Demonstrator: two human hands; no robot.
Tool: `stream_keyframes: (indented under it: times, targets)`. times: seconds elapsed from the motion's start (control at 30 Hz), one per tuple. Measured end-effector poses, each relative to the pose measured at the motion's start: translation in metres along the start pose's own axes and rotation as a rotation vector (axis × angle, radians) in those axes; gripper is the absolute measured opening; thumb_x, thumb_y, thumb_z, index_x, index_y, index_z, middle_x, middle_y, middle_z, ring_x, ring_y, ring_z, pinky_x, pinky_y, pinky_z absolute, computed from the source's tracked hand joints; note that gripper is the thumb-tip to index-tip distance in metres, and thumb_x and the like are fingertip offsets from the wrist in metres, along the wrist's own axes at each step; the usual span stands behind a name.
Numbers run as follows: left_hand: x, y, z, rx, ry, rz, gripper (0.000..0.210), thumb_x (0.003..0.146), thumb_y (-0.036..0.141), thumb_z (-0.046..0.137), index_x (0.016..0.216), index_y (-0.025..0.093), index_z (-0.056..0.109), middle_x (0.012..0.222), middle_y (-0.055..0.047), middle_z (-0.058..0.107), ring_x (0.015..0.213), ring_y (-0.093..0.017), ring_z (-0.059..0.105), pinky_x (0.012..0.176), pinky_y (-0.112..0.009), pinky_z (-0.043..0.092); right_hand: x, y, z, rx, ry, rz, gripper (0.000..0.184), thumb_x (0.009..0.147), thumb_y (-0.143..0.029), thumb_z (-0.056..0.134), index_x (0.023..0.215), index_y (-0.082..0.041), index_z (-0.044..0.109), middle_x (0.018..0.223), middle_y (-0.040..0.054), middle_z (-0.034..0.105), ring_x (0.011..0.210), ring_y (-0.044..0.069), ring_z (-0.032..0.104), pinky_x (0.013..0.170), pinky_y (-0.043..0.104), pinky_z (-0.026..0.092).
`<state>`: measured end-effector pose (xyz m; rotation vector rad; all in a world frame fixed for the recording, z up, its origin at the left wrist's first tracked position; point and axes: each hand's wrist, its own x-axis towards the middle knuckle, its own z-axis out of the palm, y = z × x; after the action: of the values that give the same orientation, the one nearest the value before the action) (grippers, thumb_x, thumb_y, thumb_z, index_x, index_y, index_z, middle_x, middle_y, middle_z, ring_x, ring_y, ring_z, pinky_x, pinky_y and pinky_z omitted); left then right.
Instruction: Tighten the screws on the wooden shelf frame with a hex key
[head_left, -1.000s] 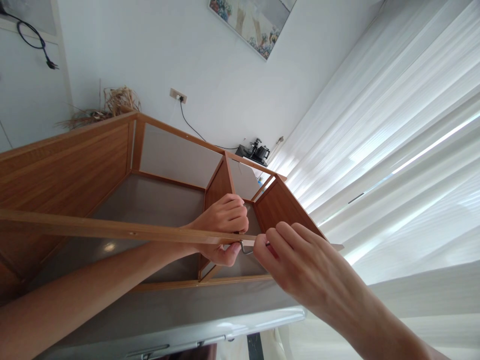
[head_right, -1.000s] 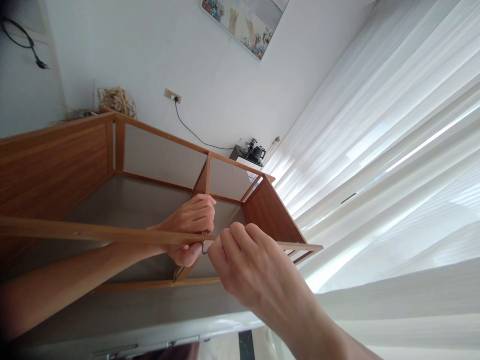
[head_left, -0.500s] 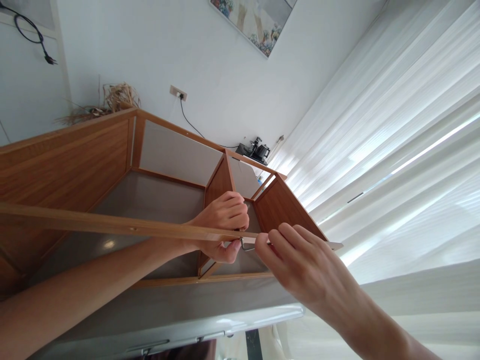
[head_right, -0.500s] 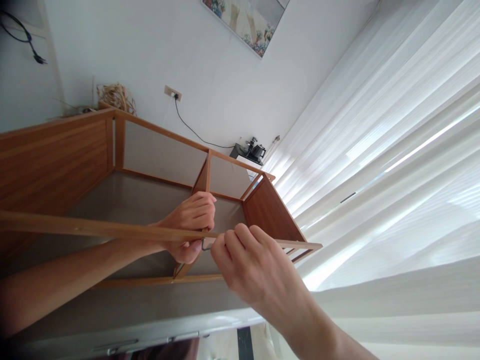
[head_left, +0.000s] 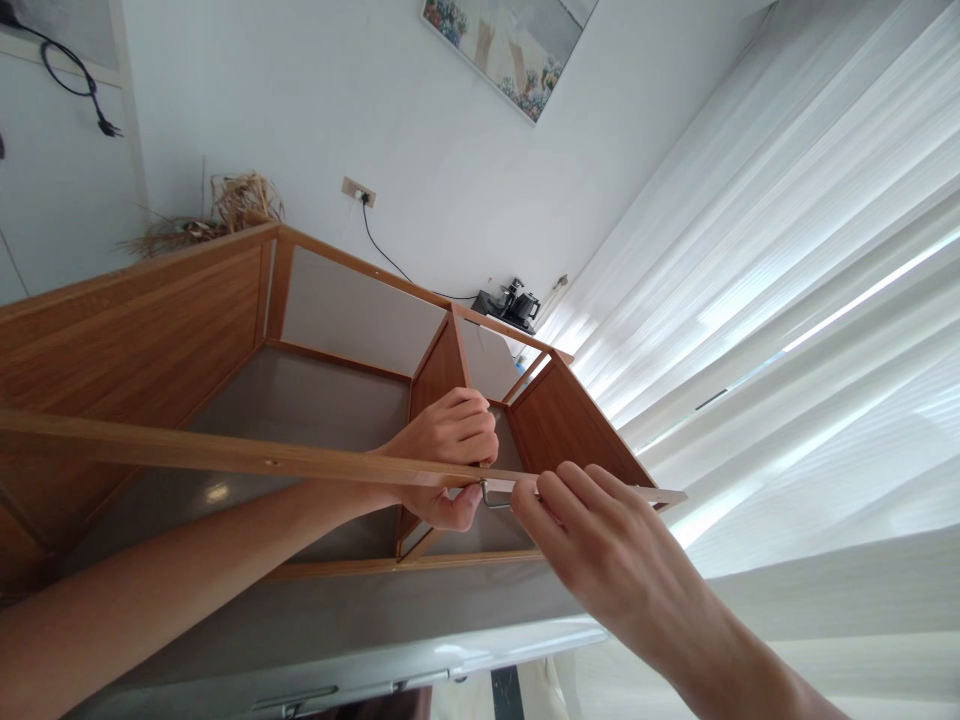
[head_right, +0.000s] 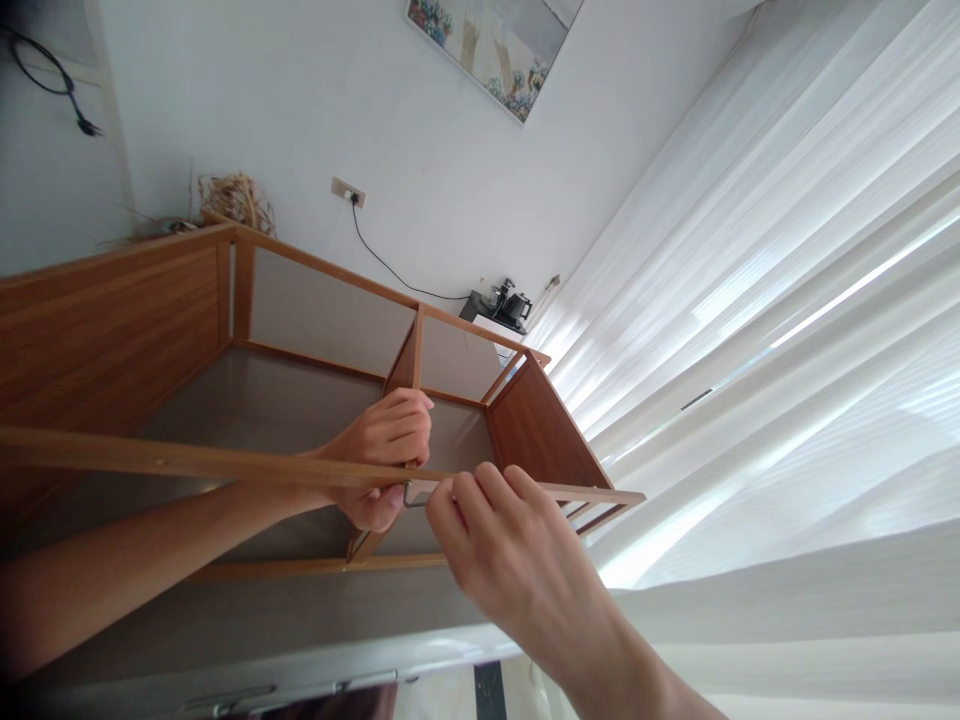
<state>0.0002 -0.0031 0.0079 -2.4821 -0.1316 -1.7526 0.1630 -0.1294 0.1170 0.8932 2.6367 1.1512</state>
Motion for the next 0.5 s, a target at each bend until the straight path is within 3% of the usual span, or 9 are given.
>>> stream_keyframes:
  times: [0.17,0.33,0.5]
  targets:
    - [0.000,-0.001,0.000,-0.007,-0.015,-0.009,0.010,0.069,0.028,0.042,0.073,0.024,0.034,0.065,-0.001,0.043,0.065,-0.021,0.043,0.082,-0.046,0.047,-0.001,0.002,-0.002,0.012,0.023,0.004,0.012,0.092,-0.006,0.052,0.095,-0.012,0.062,0.075,0.0015,0.051,0.064,0.016,0.040,0.058,0.034,0.026]
    - [-0.001,-0.001,0.000,-0.020,-0.011,-0.016,0.011,0.065,0.027,0.045,0.073,0.023,0.037,0.065,-0.001,0.044,0.066,-0.020,0.042,0.083,-0.046,0.047,-0.014,-0.002,0.002,0.191,0.051,0.088,0.016,0.096,-0.006,0.046,0.096,-0.012,0.061,0.079,0.0028,0.053,0.066,0.016,0.041,0.061,0.033,0.030]
    - [-0.004,0.000,0.004,-0.041,0.025,-0.046,0.009,0.066,0.026,0.045,0.071,0.022,0.039,0.064,0.000,0.045,0.065,-0.019,0.044,0.084,-0.046,0.048,-0.048,-0.031,0.036,0.441,0.126,0.251,0.014,0.100,-0.014,0.046,0.097,-0.015,0.060,0.074,0.0018,0.052,0.068,0.017,0.045,0.060,0.029,0.035]
